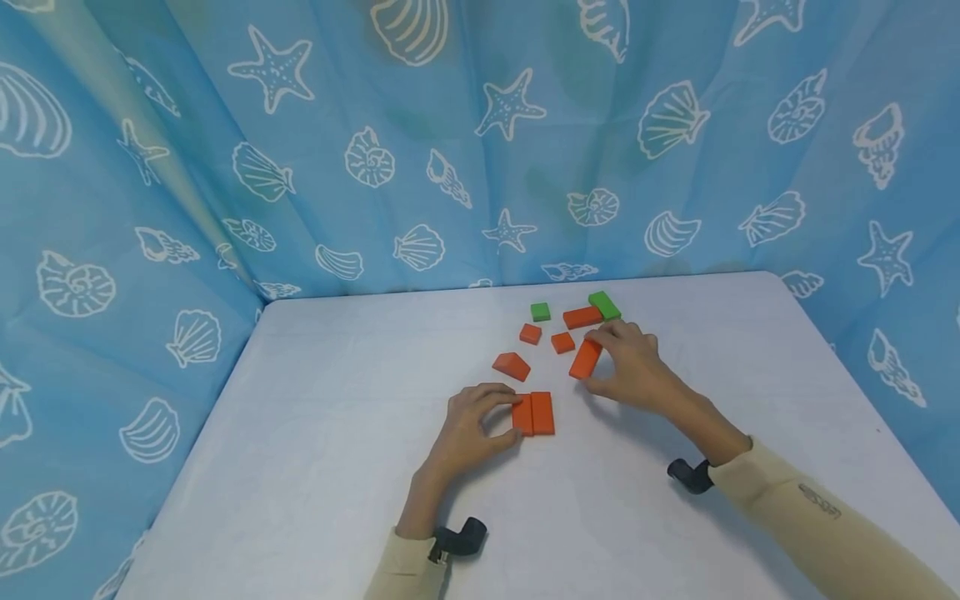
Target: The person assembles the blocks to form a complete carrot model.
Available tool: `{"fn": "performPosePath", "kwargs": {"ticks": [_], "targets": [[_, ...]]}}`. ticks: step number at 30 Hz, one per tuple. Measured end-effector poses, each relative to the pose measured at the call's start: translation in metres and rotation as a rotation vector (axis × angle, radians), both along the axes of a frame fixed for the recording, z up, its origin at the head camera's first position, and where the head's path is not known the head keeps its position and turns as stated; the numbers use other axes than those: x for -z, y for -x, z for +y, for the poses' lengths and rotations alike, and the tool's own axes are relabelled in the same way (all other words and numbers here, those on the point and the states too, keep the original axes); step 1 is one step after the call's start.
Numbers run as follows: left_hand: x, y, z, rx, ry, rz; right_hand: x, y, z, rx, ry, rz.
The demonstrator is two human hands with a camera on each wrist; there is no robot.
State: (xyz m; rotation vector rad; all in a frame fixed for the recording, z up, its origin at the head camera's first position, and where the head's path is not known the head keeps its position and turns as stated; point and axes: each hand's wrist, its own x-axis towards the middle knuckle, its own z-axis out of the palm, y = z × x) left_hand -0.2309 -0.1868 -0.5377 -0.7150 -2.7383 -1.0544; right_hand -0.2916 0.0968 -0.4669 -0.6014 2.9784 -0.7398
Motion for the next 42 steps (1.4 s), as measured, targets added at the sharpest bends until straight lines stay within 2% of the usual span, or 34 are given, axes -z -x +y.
{"fn": "performPosePath", "kwargs": {"ticks": [11,20,42], "targets": [[0.003,0.002,0.000,-0.008,0.011,-0.010,0.004,-0.022,-0.008,-0.098,0.044,0.032],[0.001,0.001,0.000,-0.004,0.004,0.000,0.010,-0.034,-0.013,-0.140,0.040,-0.001],[0.003,0.000,-0.001,0.000,-0.010,0.013,0.020,-0.037,-0.023,-0.216,0.025,-0.044]]}}
